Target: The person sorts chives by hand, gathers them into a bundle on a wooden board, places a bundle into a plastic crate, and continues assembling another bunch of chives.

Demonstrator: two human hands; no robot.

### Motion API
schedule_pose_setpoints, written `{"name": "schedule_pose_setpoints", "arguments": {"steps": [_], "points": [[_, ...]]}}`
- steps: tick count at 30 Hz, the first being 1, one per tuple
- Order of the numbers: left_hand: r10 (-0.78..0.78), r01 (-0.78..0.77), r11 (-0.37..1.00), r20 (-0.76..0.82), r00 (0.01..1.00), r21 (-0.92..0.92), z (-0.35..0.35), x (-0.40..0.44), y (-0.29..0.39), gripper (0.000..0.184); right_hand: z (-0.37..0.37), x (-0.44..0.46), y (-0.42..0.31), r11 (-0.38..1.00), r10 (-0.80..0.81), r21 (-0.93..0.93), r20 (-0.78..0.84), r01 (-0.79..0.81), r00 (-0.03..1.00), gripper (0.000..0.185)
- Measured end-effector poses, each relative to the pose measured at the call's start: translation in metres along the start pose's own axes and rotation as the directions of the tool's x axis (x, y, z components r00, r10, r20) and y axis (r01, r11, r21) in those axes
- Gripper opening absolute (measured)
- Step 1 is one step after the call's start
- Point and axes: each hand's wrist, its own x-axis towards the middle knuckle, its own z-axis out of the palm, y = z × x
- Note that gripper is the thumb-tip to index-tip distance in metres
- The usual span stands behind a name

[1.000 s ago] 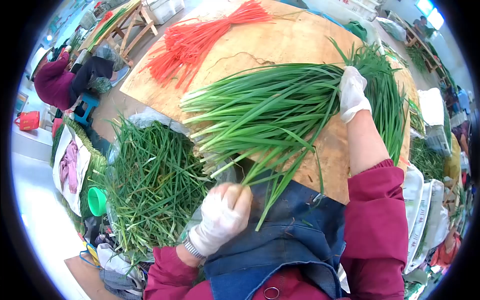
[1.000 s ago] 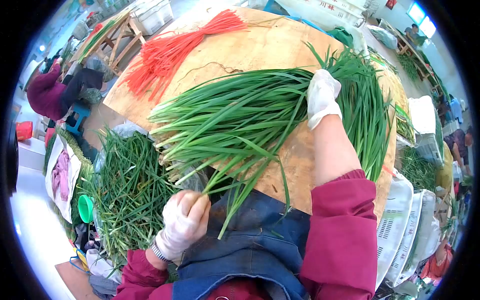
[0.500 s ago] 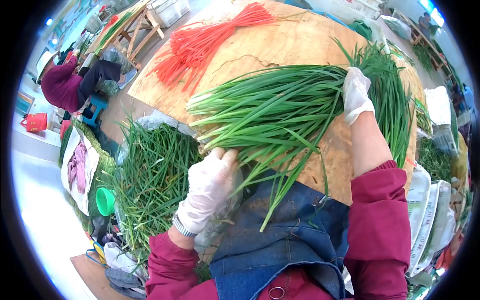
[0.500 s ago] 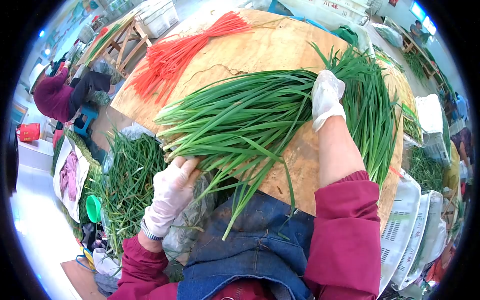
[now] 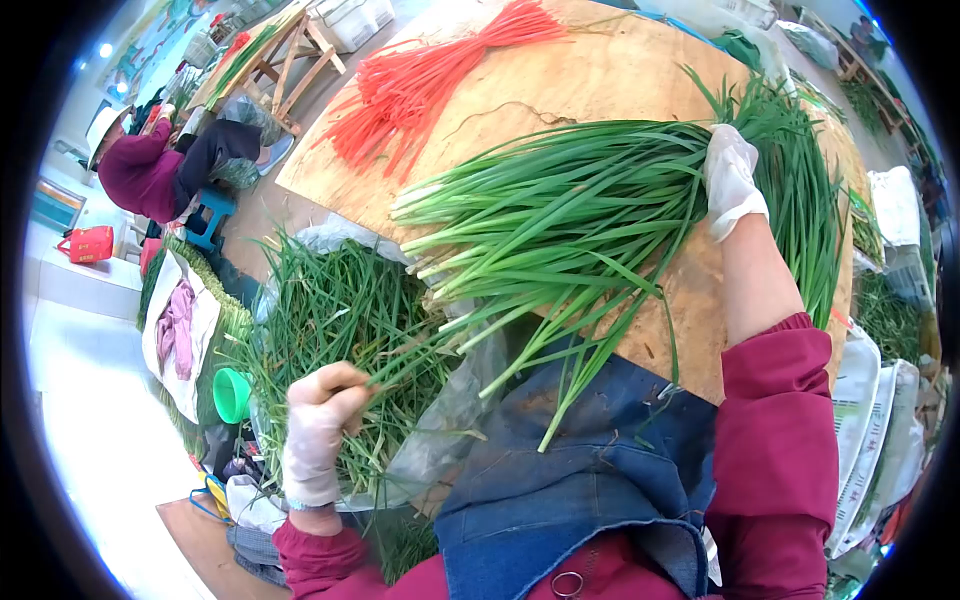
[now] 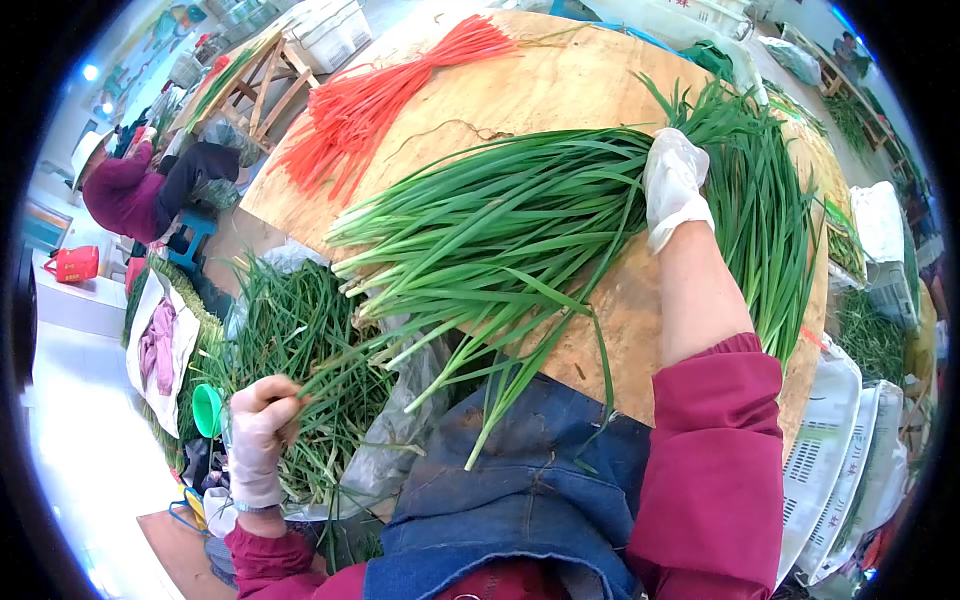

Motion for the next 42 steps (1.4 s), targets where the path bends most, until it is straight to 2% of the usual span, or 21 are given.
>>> {"name": "schedule_pose_setpoints", "arguments": {"steps": [2, 4, 6, 7, 8, 10, 11, 13, 15, 17, 18, 23, 25, 29, 30, 31, 33, 34, 36, 39, 42], "points": [[0.062, -0.071, 0.995, -0.128, 0.990, -0.067, -0.030, -0.015, -0.008, 0.007, 0.007, 0.025, 0.030, 0.988, -0.093, -0.124, -0.029, 0.089, 0.995, 0.011], [0.098, -0.117, 0.990, -0.207, 0.973, -0.084, -0.076, -0.026, -0.033, 0.008, -0.004, -0.018, -0.041, 0.927, 0.362, 0.125, -0.057, -0.353, 0.931, 0.026], [0.068, -0.109, 0.988, -0.322, 0.944, -0.113, -0.120, -0.031, -0.068, 0.009, 0.010, 0.035, 0.037, 0.993, 0.008, -0.116, -0.047, -0.014, 0.999, 0.008], [0.003, -0.050, 0.991, -0.348, 0.938, -0.126, -0.147, -0.034, -0.087, 0.010, 0.008, 0.022, 0.020, 0.997, 0.060, -0.038, -0.055, -0.063, 0.997, 0.010], [0.121, -0.024, 0.970, -0.398, 0.909, 0.242, -0.173, -0.034, -0.117, 0.010, 0.003, -0.002, -0.015, 0.977, 0.198, 0.091, -0.055, -0.193, 0.979, 0.013], [0.372, 0.098, 0.556, -0.352, 0.859, 0.826, -0.185, -0.028, -0.140, 0.012, -0.003, -0.038, -0.059, 0.917, 0.348, 0.228, -0.055, -0.328, 0.936, 0.020], [0.168, 0.450, 0.116, -0.464, 0.870, 0.886, -0.167, -0.030, -0.132, 0.014, -0.005, -0.046, -0.070, 0.912, 0.355, 0.244, -0.064, -0.330, 0.933, 0.024], [0.366, 0.322, 0.131, -0.348, 0.863, 0.938, -0.113, -0.020, -0.099, 0.015, -0.003, -0.026, -0.039, 0.897, 0.312, 0.326, 0.017, -0.300, 0.950, 0.014], [0.650, -0.160, 0.364, -0.127, 0.749, 0.918, -0.032, -0.008, -0.056, 0.018, -0.002, -0.023, -0.036, 0.887, 0.337, 0.326, 0.030, -0.328, 0.941, 0.010], [0.684, -0.488, 0.454, 0.060, 0.727, 0.746, 0.029, 0.003, -0.030, 0.023, -0.001, -0.036, -0.061, 0.868, 0.435, 0.284, -0.037, -0.408, 0.900, 0.013], [0.768, -0.574, 0.301, 0.164, 0.619, 0.761, 0.053, 0.010, -0.016, 0.025, -0.002, -0.038, -0.064, 0.879, 0.429, 0.249, -0.039, -0.407, 0.902, 0.015], [0.640, -0.539, 0.168, 0.325, 0.696, 0.825, 0.104, 0.053, -0.011, 0.010, -0.001, -0.034, -0.055, 0.921, 0.325, 0.238, -0.029, -0.309, 0.945, 0.021], [0.732, -0.657, 0.309, 0.269, 0.625, 0.687, 0.084, 0.046, -0.021, 0.002, 0.000, -0.036, -0.052, 0.968, 0.237, 0.108, -0.081, -0.228, 0.968, 0.020], [0.646, -0.465, 0.535, 0.013, 0.763, 0.705, 0.039, 0.022, -0.042, 0.006, 0.001, -0.032, -0.052, 0.923, 0.344, 0.214, -0.094, -0.319, 0.934, 0.007], [0.653, -0.465, 0.544, -0.004, 0.757, 0.698, 0.044, 0.020, -0.040, 0.007, 0.005, -0.005, -0.009, 0.988, 0.038, -0.149, -0.019, -0.041, 0.999, 0.006], [0.662, -0.464, 0.552, -0.026, 0.749, 0.693, 0.054, 0.019, -0.034, 0.008, 0.008, 0.023, 0.034, 0.845, -0.271, -0.463, 0.058, 0.267, 0.961, 0.005], [0.577, -0.421, 0.652, -0.052, 0.815, 0.630, 0.072, 0.022, -0.020, 0.016, 0.007, 0.020, 0.024, 0.799, -0.277, -0.541, 0.057, 0.263, 0.959, 0.007], [0.353, -0.272, 0.809, -0.060, 0.934, 0.521, 0.080, 0.027, -0.013, 0.021, 0.008, 0.021, 0.025, 0.829, -0.265, -0.502, 0.033, 0.245, 0.964, 0.007], [-0.014, 0.003, 0.989, 0.069, 0.998, 0.148, 0.089, 0.036, -0.011, 0.026, 0.008, 0.021, 0.022, 0.896, -0.206, -0.405, -0.011, 0.184, 0.978, 0.008], [-0.042, 0.043, 0.998, 0.029, 0.999, -0.046, 0.094, 0.037, -0.014, 0.020, 0.008, 0.007, 0.007, 0.965, -0.105, -0.247, -0.064, 0.087, 0.992, 0.008], [-0.097, 0.098, 0.992, 0.013, 0.995, -0.073, 0.076, 0.024, -0.017, 0.012, -0.002, -0.046, -0.066, 0.918, 0.372, 0.172, -0.056, -0.359, 0.926, 0.020]]}}
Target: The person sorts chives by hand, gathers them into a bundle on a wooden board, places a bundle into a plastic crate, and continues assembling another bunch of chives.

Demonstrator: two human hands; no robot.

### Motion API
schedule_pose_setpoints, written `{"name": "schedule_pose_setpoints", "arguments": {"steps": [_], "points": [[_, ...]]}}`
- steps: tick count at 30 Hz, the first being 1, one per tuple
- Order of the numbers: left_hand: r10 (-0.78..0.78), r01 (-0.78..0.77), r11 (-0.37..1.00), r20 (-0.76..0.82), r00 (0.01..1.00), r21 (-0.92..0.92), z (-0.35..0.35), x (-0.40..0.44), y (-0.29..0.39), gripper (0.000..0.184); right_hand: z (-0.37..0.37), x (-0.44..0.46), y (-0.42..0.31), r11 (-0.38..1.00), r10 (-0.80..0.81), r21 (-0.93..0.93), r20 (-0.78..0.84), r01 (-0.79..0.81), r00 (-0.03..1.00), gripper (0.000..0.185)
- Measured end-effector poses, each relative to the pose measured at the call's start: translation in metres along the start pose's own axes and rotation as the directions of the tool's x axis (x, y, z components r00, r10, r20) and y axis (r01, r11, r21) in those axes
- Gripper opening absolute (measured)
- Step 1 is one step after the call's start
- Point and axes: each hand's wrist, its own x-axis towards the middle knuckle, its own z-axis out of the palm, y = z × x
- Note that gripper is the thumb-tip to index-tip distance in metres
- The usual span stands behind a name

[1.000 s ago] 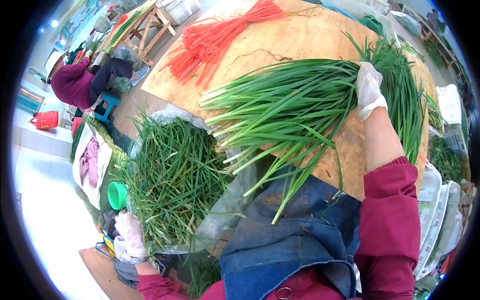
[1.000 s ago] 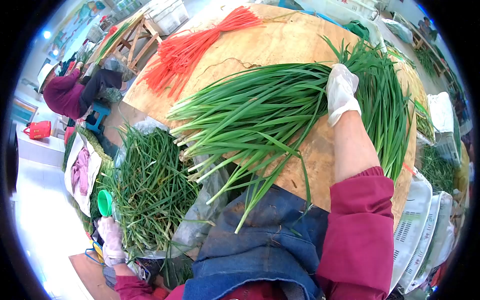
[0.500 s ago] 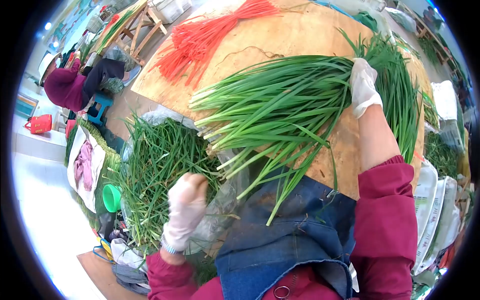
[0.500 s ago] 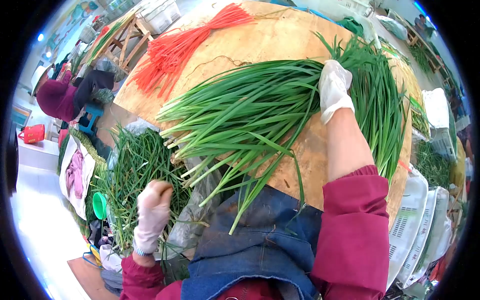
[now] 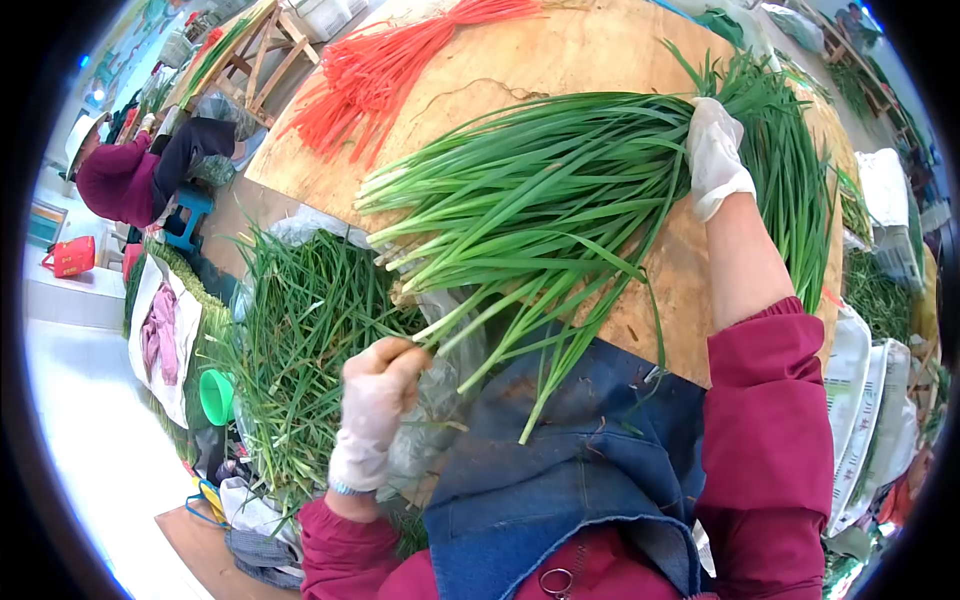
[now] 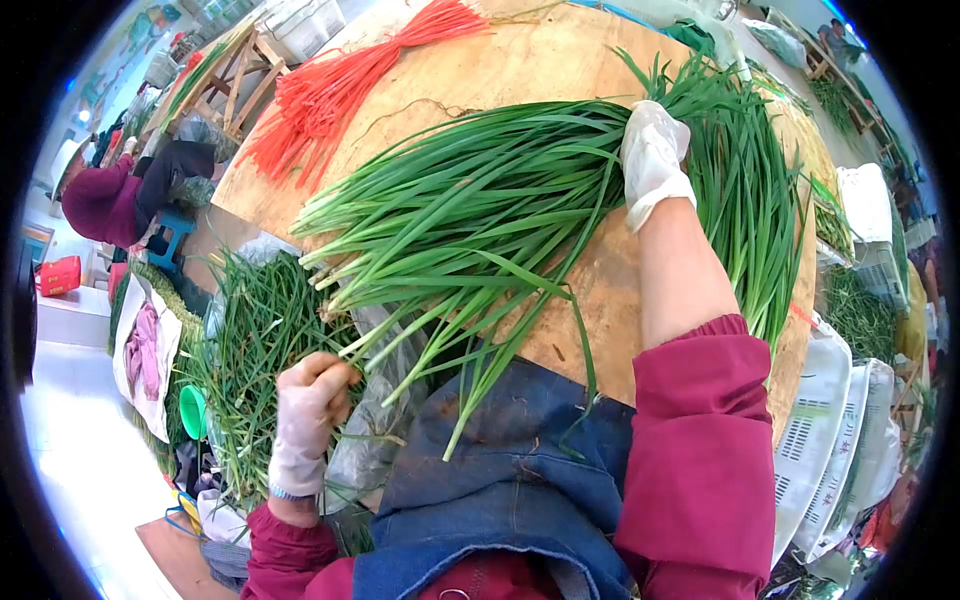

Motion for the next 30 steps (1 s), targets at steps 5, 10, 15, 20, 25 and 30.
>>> {"name": "schedule_pose_setpoints", "arguments": {"steps": [5, 10, 15, 20, 25, 30], "points": [[0.452, 0.056, 0.622, -0.416, 0.789, 0.781, -0.158, -0.015, -0.062, 0.013, 0.000, 0.033, 0.024, 0.964, -0.194, -0.179, 0.040, 0.198, 0.980, 0.015], [0.856, -0.213, 0.047, 0.070, 0.512, 0.976, -0.127, -0.050, -0.073, 0.014, 0.003, 0.081, 0.058, 0.731, -0.553, -0.413, 0.107, 0.543, 0.826, 0.007], [0.404, -0.603, 0.708, 0.490, 0.773, 0.368, 0.038, -0.049, -0.021, 0.029, 0.010, 0.088, 0.059, 0.823, -0.479, -0.321, 0.050, 0.468, 0.877, 0.007], [-0.207, 0.340, 0.912, 0.458, 0.865, -0.230, 0.086, -0.024, -0.029, 0.027, 0.005, 0.093, 0.065, 0.766, -0.528, -0.394, 0.062, 0.507, 0.847, 0.006], [-0.196, 0.391, 0.828, 0.447, 0.873, -0.401, 0.083, -0.028, -0.038, 0.027, 0.005, 0.091, 0.065, 0.552, -0.617, -0.619, 0.148, 0.558, 0.773, 0.006], [-0.242, 0.333, 0.913, 0.345, 0.907, -0.235, 0.059, -0.039, -0.029, 0.024, 0.001, 0.035, 0.023, 0.748, -0.430, -0.536, 0.058, 0.392, 0.901, 0.013]]}}
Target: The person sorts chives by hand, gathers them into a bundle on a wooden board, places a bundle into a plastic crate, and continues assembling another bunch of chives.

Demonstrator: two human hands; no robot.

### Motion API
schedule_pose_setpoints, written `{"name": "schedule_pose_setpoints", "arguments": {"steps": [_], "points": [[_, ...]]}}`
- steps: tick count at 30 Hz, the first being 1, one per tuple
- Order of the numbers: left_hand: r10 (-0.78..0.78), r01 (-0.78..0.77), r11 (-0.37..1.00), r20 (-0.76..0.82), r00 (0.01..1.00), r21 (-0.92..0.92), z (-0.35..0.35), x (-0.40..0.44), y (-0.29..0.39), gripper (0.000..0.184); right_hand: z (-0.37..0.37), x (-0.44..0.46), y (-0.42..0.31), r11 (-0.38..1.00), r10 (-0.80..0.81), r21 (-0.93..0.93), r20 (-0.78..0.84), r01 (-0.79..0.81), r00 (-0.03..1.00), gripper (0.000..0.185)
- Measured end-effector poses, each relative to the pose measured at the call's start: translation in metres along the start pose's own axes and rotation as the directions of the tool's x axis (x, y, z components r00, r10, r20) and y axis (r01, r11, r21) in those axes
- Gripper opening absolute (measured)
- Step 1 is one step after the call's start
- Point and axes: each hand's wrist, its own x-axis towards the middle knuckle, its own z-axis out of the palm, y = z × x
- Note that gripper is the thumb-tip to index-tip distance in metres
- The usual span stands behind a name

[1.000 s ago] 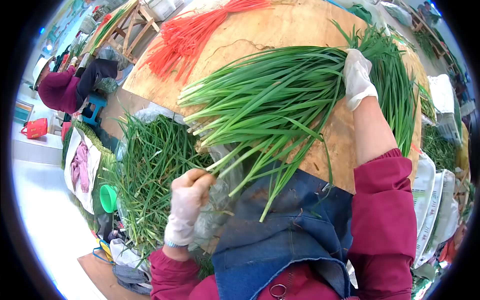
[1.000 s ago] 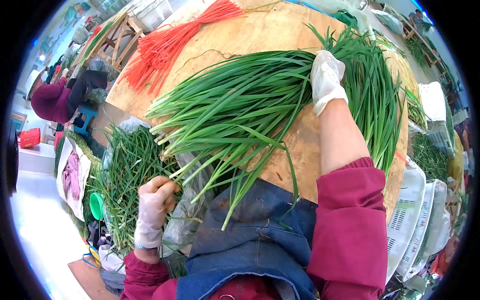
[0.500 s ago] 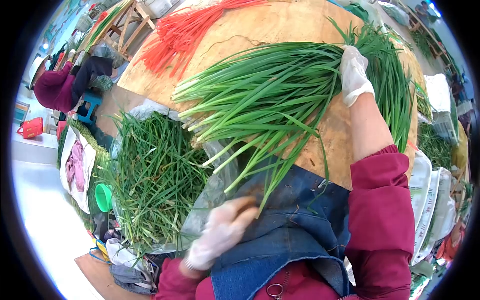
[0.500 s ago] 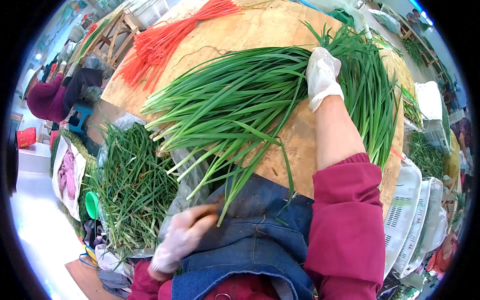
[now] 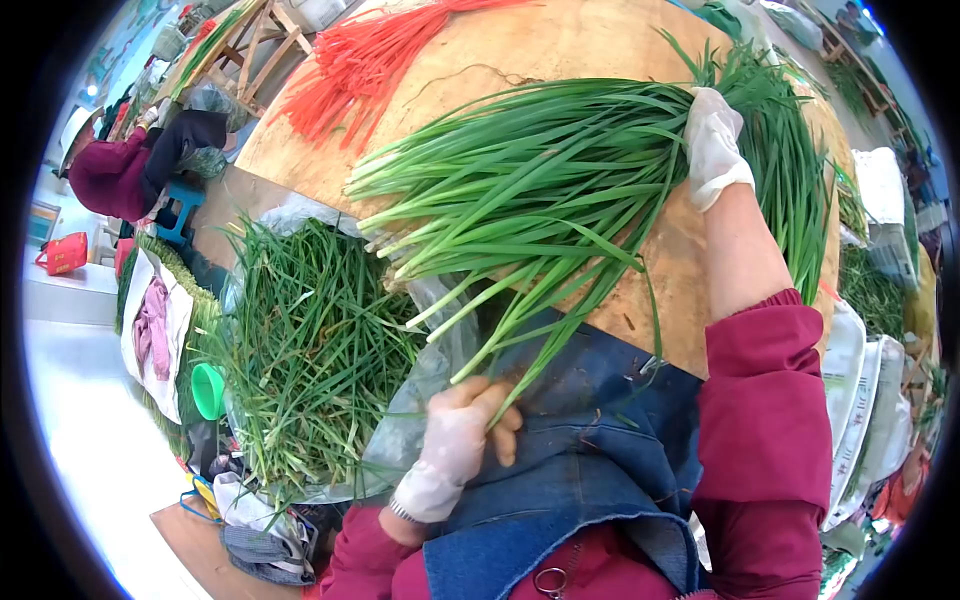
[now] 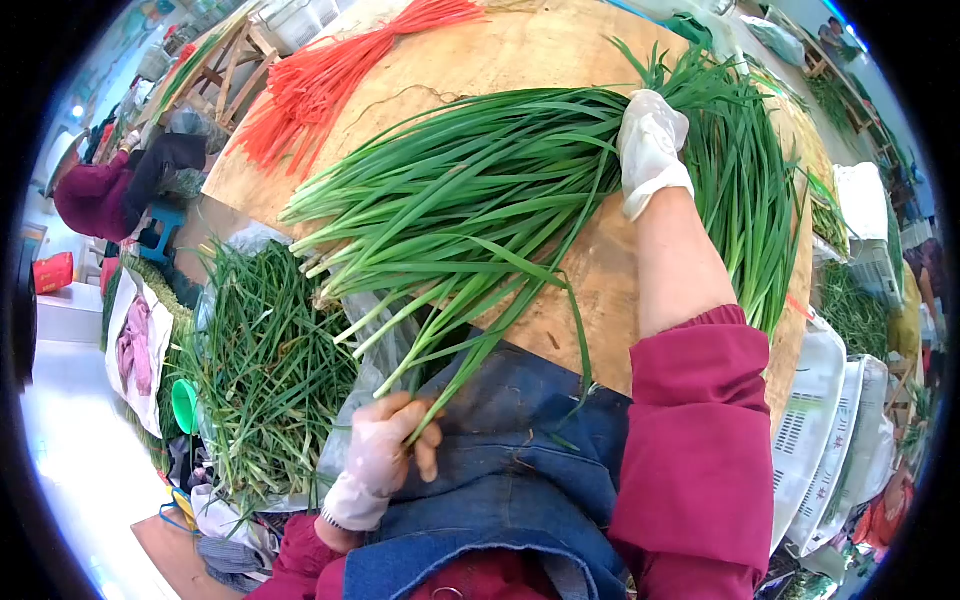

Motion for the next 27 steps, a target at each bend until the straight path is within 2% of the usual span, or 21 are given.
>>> {"name": "schedule_pose_setpoints", "arguments": {"steps": [2, 3, 4, 5, 6, 7, 8, 10, 11, 12, 13, 14, 15, 17, 19, 20, 21, 23, 24, 26, 27], "points": [[0.077, -0.052, 0.985, -0.150, 0.986, 0.163, -0.020, -0.019, -0.002, 0.021, 0.000, 0.001, 0.005, 1.000, -0.010, 0.000, 0.022, 0.010, 1.000, 0.015], [0.127, -0.025, 0.920, -0.237, 0.963, 0.392, -0.032, -0.036, 0.008, 0.019, 0.002, 0.002, 0.008, 1.000, -0.014, 0.011, 0.029, 0.013, 0.999, 0.015], [0.461, -0.258, 0.712, -0.158, 0.873, 0.653, -0.065, -0.048, -0.004, 0.016, 0.004, 0.004, 0.011, 1.000, -0.017, 0.021, 0.035, 0.017, 0.999, 0.014], [0.505, -0.198, 0.640, -0.212, 0.837, 0.742, -0.101, -0.061, -0.005, 0.015, 0.006, 0.007, 0.015, 0.998, -0.008, 0.061, 0.031, 0.006, 0.999, 0.014], [0.522, 0.010, 0.568, -0.369, 0.769, 0.823, -0.135, -0.076, -0.003, 0.015, 0.008, 0.010, 0.019, 0.995, 0.001, 0.100, 0.027, -0.004, 1.000, 0.013], [0.574, 0.282, 0.411, -0.486, 0.659, 0.867, -0.163, -0.087, 0.000, 0.014, 0.013, 0.016, 0.023, 0.984, 0.022, 0.175, 0.018, -0.025, 1.000, 0.012], [0.782, 0.523, -0.082, -0.270, 0.561, 0.849, -0.201, -0.096, -0.016, 0.015, 0.020, 0.022, 0.029, 0.981, -0.003, 0.193, 0.007, 0.002, 1.000, 0.011], [0.864, 0.399, -0.243, 0.010, 0.504, 0.884, -0.186, -0.084, -0.006, 0.018, 0.028, 0.029, 0.038, 0.981, -0.099, 0.167, -0.021, 0.101, 0.995, 0.010], [0.876, 0.338, -0.328, 0.150, 0.458, 0.882, -0.170, -0.072, 0.001, 0.021, 0.028, 0.032, 0.041, 0.975, -0.029, 0.222, -0.009, 0.031, 1.000, 0.010], [0.873, 0.118, -0.219, 0.140, 0.468, 0.969, -0.137, -0.057, 0.007, 0.022, 0.023, 0.029, 0.036, 0.961, 0.040, 0.275, 0.003, -0.040, 0.999, 0.009], [0.871, -0.107, -0.091, 0.132, 0.473, 0.990, -0.097, -0.042, 0.014, 0.023, 0.003, 0.008, 0.004, 0.874, 0.238, 0.419, 0.073, -0.246, 0.969, 0.009], [0.855, -0.207, -0.104, 0.194, 0.482, 0.973, -0.062, -0.032, 0.020, 0.022, -0.009, -0.007, -0.017, 0.725, 0.411, 0.534, 0.172, -0.435, 0.895, 0.009], [0.835, -0.307, -0.115, 0.259, 0.485, 0.945, -0.034, -0.023, 0.025, 0.022, -0.010, -0.011, -0.021, 0.704, 0.414, 0.557, 0.182, -0.440, 0.892, 0.010], [0.802, -0.318, -0.215, 0.353, 0.481, 0.923, 0.001, -0.005, 0.033, 0.023, -0.013, -0.014, -0.023, 0.663, 0.421, 0.600, 0.195, -0.447, 0.886, 0.012], [0.765, -0.318, -0.306, 0.430, 0.479, 0.897, 0.003, 0.015, 0.027, 0.022, -0.031, -0.031, -0.037, 0.771, 0.345, 0.506, 0.178, -0.386, 0.922, 0.034], [0.744, -0.313, -0.351, 0.466, 0.479, 0.882, 0.002, 0.023, 0.025, 0.022, -0.027, -0.026, -0.037, 0.760, 0.384, 0.502, 0.167, -0.413, 0.908, 0.021], [0.768, -0.326, -0.343, 0.463, 0.442, 0.881, 0.002, 0.025, 0.025, 0.022, -0.018, -0.021, -0.035, 0.746, 0.423, 0.499, 0.156, -0.441, 0.892, 0.018], [0.811, -0.353, -0.325, 0.450, 0.373, 0.877, 0.000, 0.023, 0.022, 0.021, 0.006, 0.000, 0.004, 0.932, 0.169, 0.317, 0.047, -0.175, 0.984, 0.015], [0.815, -0.387, -0.263, 0.418, 0.401, 0.884, 0.001, 0.019, 0.022, 0.020, 0.003, 0.000, 0.002, 0.909, 0.182, 0.368, 0.066, -0.194, 0.981, 0.016], [0.852, -0.453, -0.198, 0.381, 0.358, 0.869, -0.003, 0.018, 0.021, 0.019, -0.004, -0.002, -0.003, 0.854, 0.209, 0.465, 0.105, -0.234, 0.972, 0.022], [0.870, -0.487, -0.167, 0.360, 0.337, 0.857, -0.005, 0.016, 0.021, 0.018, -0.016, -0.016, -0.023, 0.725, 0.343, 0.582, 0.157, -0.367, 0.926, 0.025]]}}
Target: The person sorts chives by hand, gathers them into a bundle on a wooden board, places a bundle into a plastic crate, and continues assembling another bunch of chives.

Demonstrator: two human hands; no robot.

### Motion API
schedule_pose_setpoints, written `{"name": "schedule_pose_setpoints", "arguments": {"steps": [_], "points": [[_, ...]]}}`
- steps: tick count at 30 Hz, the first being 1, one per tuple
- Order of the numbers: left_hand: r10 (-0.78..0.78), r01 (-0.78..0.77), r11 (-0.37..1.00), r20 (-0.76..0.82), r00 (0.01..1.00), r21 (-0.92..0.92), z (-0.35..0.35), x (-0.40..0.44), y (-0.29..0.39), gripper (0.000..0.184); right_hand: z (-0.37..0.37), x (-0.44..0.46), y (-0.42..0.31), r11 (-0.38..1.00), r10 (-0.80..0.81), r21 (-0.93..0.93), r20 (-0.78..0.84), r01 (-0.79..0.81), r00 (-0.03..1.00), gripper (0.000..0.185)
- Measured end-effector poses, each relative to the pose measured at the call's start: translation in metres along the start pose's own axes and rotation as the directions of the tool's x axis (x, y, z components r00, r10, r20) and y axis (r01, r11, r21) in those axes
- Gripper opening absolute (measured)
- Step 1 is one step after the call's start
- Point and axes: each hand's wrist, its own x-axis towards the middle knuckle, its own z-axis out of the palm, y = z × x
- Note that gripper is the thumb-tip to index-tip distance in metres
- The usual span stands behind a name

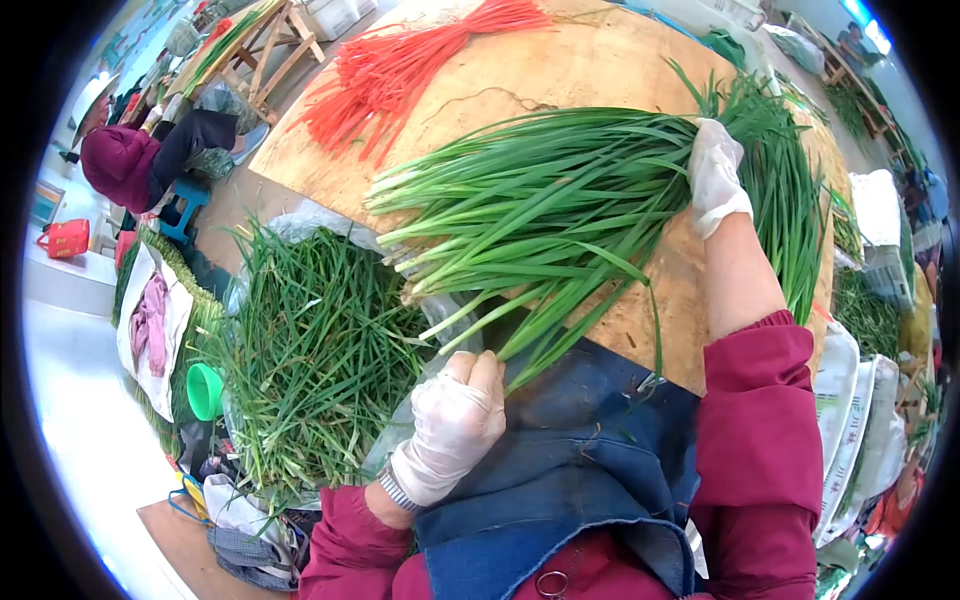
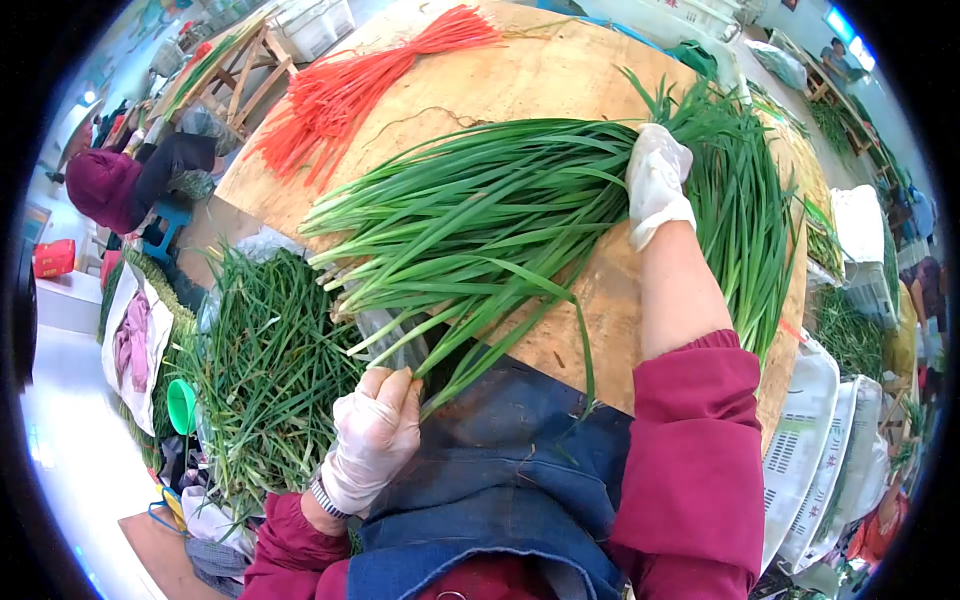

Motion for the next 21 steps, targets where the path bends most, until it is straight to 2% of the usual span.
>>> {"name": "schedule_pose_setpoints", "arguments": {"steps": [1, 2, 4, 5, 6, 7, 8, 9, 10, 12, 13, 14, 15, 17, 19, 21], "points": [[-0.022, 0.021, 1.000, 0.044, 0.999, 0.022, -0.006, -0.001, 0.001, 0.015, -0.001, -0.002, -0.002, 0.998, 0.060, 0.034, 0.022, -0.061, 0.998, 0.022], [-0.038, 0.036, 0.999, 0.052, 0.998, 0.040, -0.014, -0.007, -0.003, 0.014, -0.003, -0.001, -0.004, 0.994, 0.007, -0.105, 0.057, -0.001, 0.998, 0.021], [-0.073, 0.071, 0.995, 0.029, 0.997, 0.065, -0.041, -0.033, -0.025, 0.012, -0.002, 0.001, -0.001, 0.999, 0.012, -0.032, 0.055, -0.010, 0.998, 0.023], [-0.123, 0.108, 0.973, 0.066, 0.990, 0.204, -0.060, -0.056, -0.044, 0.011, -0.002, -0.001, -0.002, 1.000, 0.018, -0.018, 0.070, -0.017, 0.997, 0.024], [-0.081, 0.084, 0.970, -0.023, 0.996, 0.228, -0.078, -0.076, -0.069, 0.011, -0.003, -0.003, -0.004, 1.000, 0.026, -0.006, 0.085, -0.026, 0.996, 0.024], [-0.243, 0.239, 0.905, -0.034, 0.969, 0.351, -0.098, -0.094, -0.085, 0.008, -0.004, -0.005, -0.004, 0.999, 0.036, 0.004, 0.100, -0.036, 0.994, 0.025], [-0.396, 0.343, 0.743, -0.035, 0.918, 0.576, -0.117, -0.114, -0.099, 0.006, -0.005, -0.001, -0.001, 0.999, 0.014, -0.032, 0.084, -0.011, 0.996, 0.024], [-0.478, 0.288, 0.545, 0.010, 0.878, 0.787, -0.129, -0.143, -0.125, 0.007, -0.007, 0.005, 0.000, 0.997, -0.011, -0.070, 0.074, 0.017, 0.997, 0.024], [-0.694, 0.313, 0.410, 0.071, 0.716, 0.857, -0.136, -0.142, -0.131, 0.012, -0.004, 0.003, -0.003, 0.993, -0.039, -0.107, 0.066, 0.046, 0.997, 0.023], [-0.347, 0.258, 0.672, -0.012, 0.938, 0.695, -0.115, -0.107, -0.110, 0.007, -0.002, -0.005, -0.006, 0.999, 0.011, -0.052, 0.041, -0.009, 0.999, 0.023], [-0.286, 0.248, 0.806, -0.014, 0.958, 0.537, -0.101, -0.077, -0.091, 0.010, -0.002, -0.008, -0.007, 0.999, 0.039, -0.009, 0.047, -0.038, 0.998, 0.024], [-0.106, 0.114, 0.885, -0.043, 0.993, 0.451, -0.084, -0.053, -0.084, 0.015, -0.001, -0.009, -0.010, 0.997, 0.063, 0.034, 0.057, -0.065, 0.996, 0.024], [-0.058, 0.065, 0.920, -0.029, 0.998, 0.385, -0.069, -0.034, -0.073, 0.019, 0.000, -0.008, -0.009, 0.997, 0.066, 0.033, 0.063, -0.068, 0.996, 0.026], [0.080, -0.034, 0.945, -0.131, 0.988, 0.324, -0.042, 0.010, -0.050, 0.028, -0.001, -0.007, -0.008, 0.999, 0.047, 0.004, 0.091, -0.047, 0.995, 0.028], [0.104, -0.076, 0.949, -0.076, 0.992, 0.305, -0.022, 0.037, -0.048, 0.042, -0.006, -0.013, -0.010, 1.000, 0.024, -0.009, 0.101, -0.023, 0.995, 0.027], [0.097, -0.095, 0.930, 0.013, 0.995, 0.355, -0.006, 0.050, -0.056, 0.043, -0.008, -0.017, -0.012, 0.992, -0.034, -0.116, 0.164, 0.054, 0.986, 0.026]]}}
